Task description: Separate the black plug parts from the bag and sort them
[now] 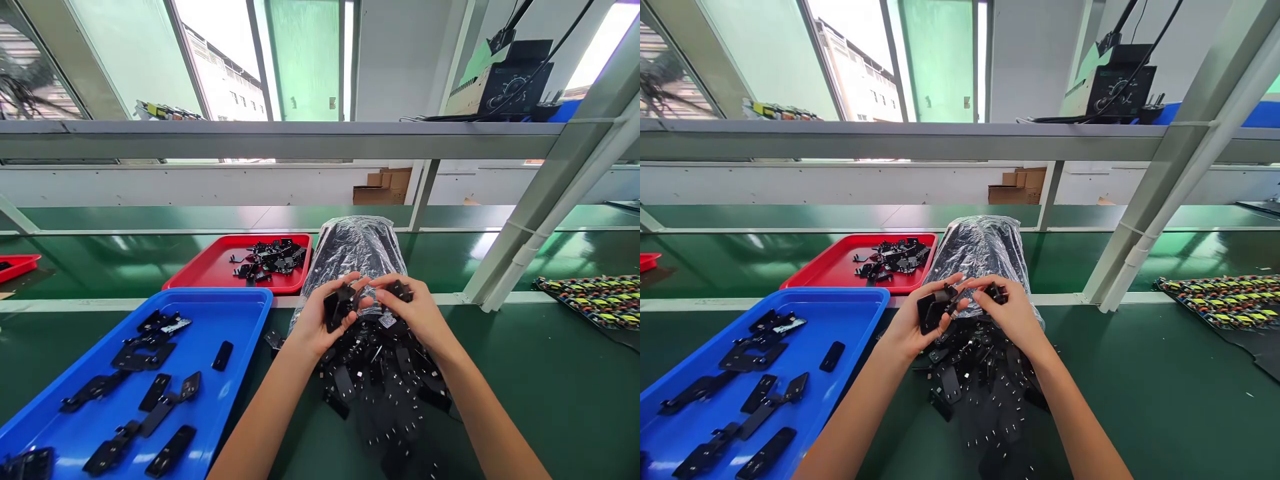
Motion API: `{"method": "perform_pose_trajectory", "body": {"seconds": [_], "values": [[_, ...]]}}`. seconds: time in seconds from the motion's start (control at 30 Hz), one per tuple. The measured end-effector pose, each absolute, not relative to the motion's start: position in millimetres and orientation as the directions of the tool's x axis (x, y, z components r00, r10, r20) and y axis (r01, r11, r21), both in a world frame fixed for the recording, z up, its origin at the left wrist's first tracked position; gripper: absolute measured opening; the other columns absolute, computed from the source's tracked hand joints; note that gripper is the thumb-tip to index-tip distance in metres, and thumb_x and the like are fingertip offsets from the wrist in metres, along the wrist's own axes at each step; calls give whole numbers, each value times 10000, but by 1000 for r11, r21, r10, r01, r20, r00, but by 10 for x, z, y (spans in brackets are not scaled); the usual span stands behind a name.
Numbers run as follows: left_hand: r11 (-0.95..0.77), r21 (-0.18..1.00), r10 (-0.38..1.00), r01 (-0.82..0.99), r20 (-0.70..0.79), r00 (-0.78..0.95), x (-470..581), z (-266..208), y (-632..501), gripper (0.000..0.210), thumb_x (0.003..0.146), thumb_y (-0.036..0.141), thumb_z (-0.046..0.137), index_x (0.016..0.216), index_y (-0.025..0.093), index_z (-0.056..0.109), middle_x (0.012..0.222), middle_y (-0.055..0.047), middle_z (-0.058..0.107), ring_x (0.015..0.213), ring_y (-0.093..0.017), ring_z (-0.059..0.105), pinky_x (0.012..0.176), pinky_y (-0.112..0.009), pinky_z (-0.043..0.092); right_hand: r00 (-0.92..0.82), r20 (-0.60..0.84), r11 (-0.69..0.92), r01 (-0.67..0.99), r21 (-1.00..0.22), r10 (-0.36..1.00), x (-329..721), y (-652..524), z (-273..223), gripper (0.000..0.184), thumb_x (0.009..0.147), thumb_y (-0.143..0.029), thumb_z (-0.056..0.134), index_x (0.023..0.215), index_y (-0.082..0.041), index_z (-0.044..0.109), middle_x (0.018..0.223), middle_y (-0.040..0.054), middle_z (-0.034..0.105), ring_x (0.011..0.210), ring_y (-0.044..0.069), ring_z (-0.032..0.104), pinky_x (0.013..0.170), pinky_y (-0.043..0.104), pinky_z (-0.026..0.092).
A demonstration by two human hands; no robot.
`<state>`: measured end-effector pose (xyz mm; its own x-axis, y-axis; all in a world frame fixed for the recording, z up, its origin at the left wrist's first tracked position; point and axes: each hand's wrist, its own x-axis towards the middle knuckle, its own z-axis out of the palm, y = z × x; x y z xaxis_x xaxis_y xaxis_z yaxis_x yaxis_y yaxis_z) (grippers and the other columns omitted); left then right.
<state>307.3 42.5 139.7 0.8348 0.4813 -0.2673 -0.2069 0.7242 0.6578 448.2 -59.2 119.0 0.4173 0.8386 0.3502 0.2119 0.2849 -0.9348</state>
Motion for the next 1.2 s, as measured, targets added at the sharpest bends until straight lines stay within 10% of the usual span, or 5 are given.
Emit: {"method": "perform_pose_trajectory", "body": {"seconds": [0.1, 0.3, 0.57, 0.8, 1.2], "values": [[588, 798, 470, -135, -201, 859, 3091, 1361, 418, 270, 868, 217, 515, 1100, 123, 613, 1082, -123, 681, 669, -170, 709, 411, -166, 536, 208, 508, 216, 727, -652, 836, 4506, -712, 1246, 252, 800, -112, 540, 961, -224, 698, 856, 45, 642, 786, 190, 560, 691, 325, 433], [526, 849, 318, -46, -147, 937, 3116, 1263, 445, 272, 874, 265, 505, 1089, 138, 611, 977, -117, 697, 708, -195, 715, 425, -182, 543, -20, 489, 191, 934, -302, 872, 4540, -830, 1281, 445, 663, 56, 443, 956, -194, 667, 880, 63, 626, 856, 225, 540, 687, 326, 436], [524, 849, 336, -62, -140, 931, 3210, 1163, 379, 225, 866, 370, 546, 946, 166, 598, 805, -28, 645, 402, -37, 500, 303, -113, 311, 381, 540, 196, 652, -733, 751, 4645, -918, 1399, 147, 849, -304, 612, 733, -214, 628, 729, 19, 588, 674, 169, 511, 625, 301, 373], [-271, 952, 573, -144, 280, 770, 3073, 1354, 195, 238, 860, 409, 598, 895, 178, 643, 787, 15, 638, 491, -52, 471, 511, -204, 376, 544, 192, 270, -66, -961, 817, 4483, -788, 1316, 269, 732, -421, 735, 684, -181, 623, 608, -9, 553, 551, 118, 422, 513, 254, 307], [-328, 942, 513, -75, 245, 823, 2807, 1559, 251, 288, 859, 446, 575, 738, 184, 585, 568, 52, 484, 487, -82, 452, 469, -210, 333, 291, 284, 253, 138, -958, 914, 4262, -972, 1455, 269, 855, -383, 614, 671, -187, 597, 632, -27, 486, 608, 114, 393, 595, 260, 305]]}}
